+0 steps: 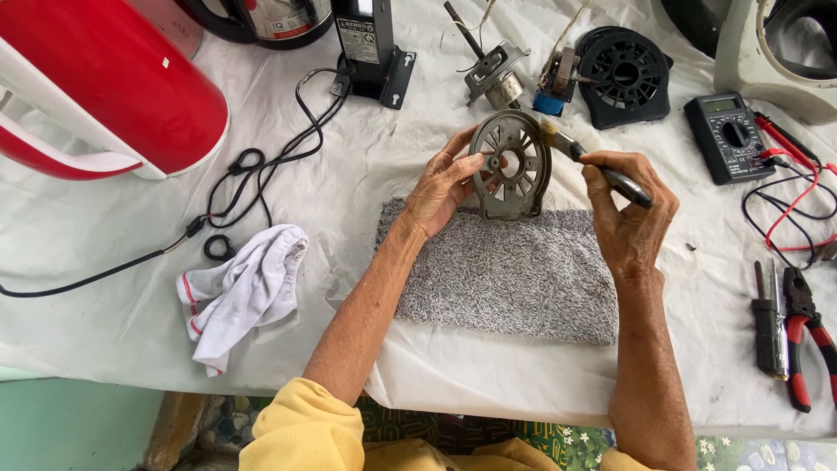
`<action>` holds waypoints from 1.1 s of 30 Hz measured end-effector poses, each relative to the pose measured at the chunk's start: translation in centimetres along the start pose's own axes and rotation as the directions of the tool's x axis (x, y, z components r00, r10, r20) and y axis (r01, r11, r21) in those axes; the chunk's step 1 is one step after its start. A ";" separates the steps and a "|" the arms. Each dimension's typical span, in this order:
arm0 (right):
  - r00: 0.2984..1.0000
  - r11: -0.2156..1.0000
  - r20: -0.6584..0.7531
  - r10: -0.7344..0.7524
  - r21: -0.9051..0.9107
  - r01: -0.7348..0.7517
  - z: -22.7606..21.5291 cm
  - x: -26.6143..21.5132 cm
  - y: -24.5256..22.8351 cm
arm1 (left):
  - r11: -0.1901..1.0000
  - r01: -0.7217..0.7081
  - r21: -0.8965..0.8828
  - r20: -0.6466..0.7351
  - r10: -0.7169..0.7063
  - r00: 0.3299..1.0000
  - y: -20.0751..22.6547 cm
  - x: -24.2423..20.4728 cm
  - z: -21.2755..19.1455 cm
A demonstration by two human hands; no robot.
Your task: The person holds a circular metal electrical component in their left hand and uses a paintbrush in their right hand to brush its surface. They rotate the component to clean different sections, including the center and the outer rim, while working over a grey cloth on a table.
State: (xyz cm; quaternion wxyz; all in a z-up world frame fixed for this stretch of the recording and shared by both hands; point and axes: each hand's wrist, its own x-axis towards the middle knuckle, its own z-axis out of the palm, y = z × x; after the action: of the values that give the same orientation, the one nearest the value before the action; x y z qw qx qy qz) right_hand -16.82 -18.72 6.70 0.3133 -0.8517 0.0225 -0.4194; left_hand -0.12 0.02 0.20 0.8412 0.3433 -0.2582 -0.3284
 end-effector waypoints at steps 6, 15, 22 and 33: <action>1.000 0.997 0.022 -0.001 0.078 -0.001 1.2 -0.6 1.5 | 1.000 0.011 -0.005 0.006 -0.011 1.000 -0.3 0.2 -0.4; 0.999 0.999 -0.034 0.007 0.044 -0.006 0.5 0.0 -0.2 | 1.000 -0.008 -0.027 -0.027 0.007 1.000 -0.2 0.1 -0.1; 0.989 0.986 -0.129 0.068 0.157 -0.047 0.4 0.0 -0.6 | 0.999 0.002 -0.043 -0.026 -0.003 1.000 -0.1 0.3 -0.4; 0.990 0.991 -0.134 0.038 0.135 -0.020 0.8 0.0 -0.6 | 0.999 0.006 -0.041 -0.005 -0.006 1.000 -0.6 0.5 -0.8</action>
State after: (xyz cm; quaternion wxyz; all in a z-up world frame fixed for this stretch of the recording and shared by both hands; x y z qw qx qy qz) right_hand -16.38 -17.87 6.71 0.3734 -0.7977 0.0282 -0.4726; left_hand 0.47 -0.33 -0.66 0.8477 0.3277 -0.2481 -0.3353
